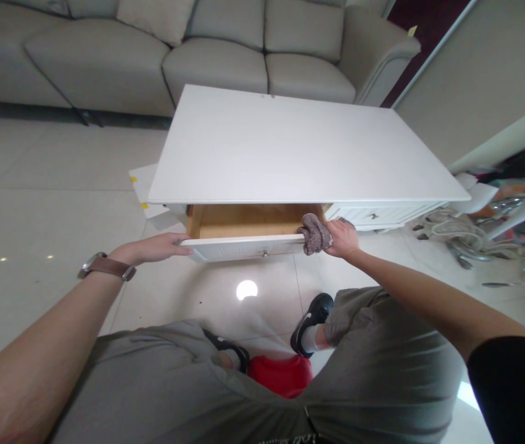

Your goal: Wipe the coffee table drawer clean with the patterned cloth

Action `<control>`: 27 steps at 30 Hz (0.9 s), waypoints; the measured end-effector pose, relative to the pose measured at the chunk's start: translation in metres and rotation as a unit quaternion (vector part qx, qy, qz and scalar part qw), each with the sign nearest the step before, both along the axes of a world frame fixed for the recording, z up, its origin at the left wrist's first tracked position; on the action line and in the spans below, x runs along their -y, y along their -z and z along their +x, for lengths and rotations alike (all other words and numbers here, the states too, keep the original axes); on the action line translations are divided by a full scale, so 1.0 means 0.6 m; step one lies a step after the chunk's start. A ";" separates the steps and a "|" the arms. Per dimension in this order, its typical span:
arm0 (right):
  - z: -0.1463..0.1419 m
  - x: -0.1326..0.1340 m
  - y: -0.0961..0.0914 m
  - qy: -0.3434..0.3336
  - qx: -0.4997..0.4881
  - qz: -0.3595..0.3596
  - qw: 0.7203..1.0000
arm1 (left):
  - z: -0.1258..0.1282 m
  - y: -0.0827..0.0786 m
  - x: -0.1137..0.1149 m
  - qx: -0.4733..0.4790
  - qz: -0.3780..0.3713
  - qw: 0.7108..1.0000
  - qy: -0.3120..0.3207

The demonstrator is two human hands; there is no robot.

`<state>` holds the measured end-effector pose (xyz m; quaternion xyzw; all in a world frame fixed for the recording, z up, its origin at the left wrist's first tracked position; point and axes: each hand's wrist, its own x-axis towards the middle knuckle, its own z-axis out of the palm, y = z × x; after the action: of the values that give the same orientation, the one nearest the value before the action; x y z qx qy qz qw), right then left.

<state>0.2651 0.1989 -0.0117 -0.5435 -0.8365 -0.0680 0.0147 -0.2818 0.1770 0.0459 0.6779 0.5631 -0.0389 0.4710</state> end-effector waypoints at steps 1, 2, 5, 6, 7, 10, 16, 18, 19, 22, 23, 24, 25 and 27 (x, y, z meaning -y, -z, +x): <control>-0.001 0.000 -0.001 0.001 -0.001 -0.002 1.000 | 0.001 0.000 0.000 -0.003 0.003 1.000 0.002; -0.001 0.000 -0.002 0.003 -0.001 -0.004 1.000 | 0.001 0.000 -0.001 -0.006 0.006 1.000 0.003; -0.003 0.000 -0.004 0.007 0.003 -0.010 1.000 | 0.000 0.003 -0.002 -0.013 0.009 1.000 0.006; -0.003 0.000 -0.005 0.007 0.005 -0.010 1.000 | 0.000 0.003 -0.002 -0.015 0.007 1.000 0.005; -0.003 0.000 -0.005 0.008 0.006 -0.008 1.000 | 0.000 0.003 -0.001 -0.017 0.005 1.000 0.004; -0.004 0.001 -0.005 0.009 0.009 -0.004 1.000 | 0.000 0.001 0.000 -0.015 -0.002 1.000 0.001; -0.004 0.000 -0.004 0.004 0.008 -0.002 1.000 | 0.001 -0.001 0.002 -0.010 -0.003 1.000 -0.003; -0.004 0.000 -0.003 0.005 0.009 -0.002 1.000 | -0.001 0.002 0.001 -0.016 0.007 1.000 -0.004; -0.004 0.000 -0.003 0.006 0.011 -0.002 1.000 | -0.001 0.004 0.001 -0.018 0.012 1.000 -0.003; -0.005 0.000 -0.003 0.010 0.018 -0.004 1.000 | -0.002 0.005 0.000 -0.020 0.024 1.000 0.003; -0.005 0.001 -0.003 0.010 0.019 -0.004 1.000 | -0.002 0.003 0.000 -0.020 0.028 0.999 0.005; -0.005 0.001 -0.003 0.010 0.020 -0.003 1.000 | -0.001 0.002 0.001 -0.020 0.030 0.999 0.007; -0.005 0.002 -0.003 0.008 0.019 -0.002 1.000 | 0.000 0.000 0.001 -0.018 0.032 0.999 0.008; -0.004 0.003 -0.003 0.007 0.018 0.002 1.000 | 0.002 -0.005 0.003 -0.009 0.032 0.999 0.010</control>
<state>0.2625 0.1974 -0.0100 -0.5481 -0.8326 -0.0800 0.0004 -0.2805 0.1755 0.0487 0.6977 0.5612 -0.0317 0.4442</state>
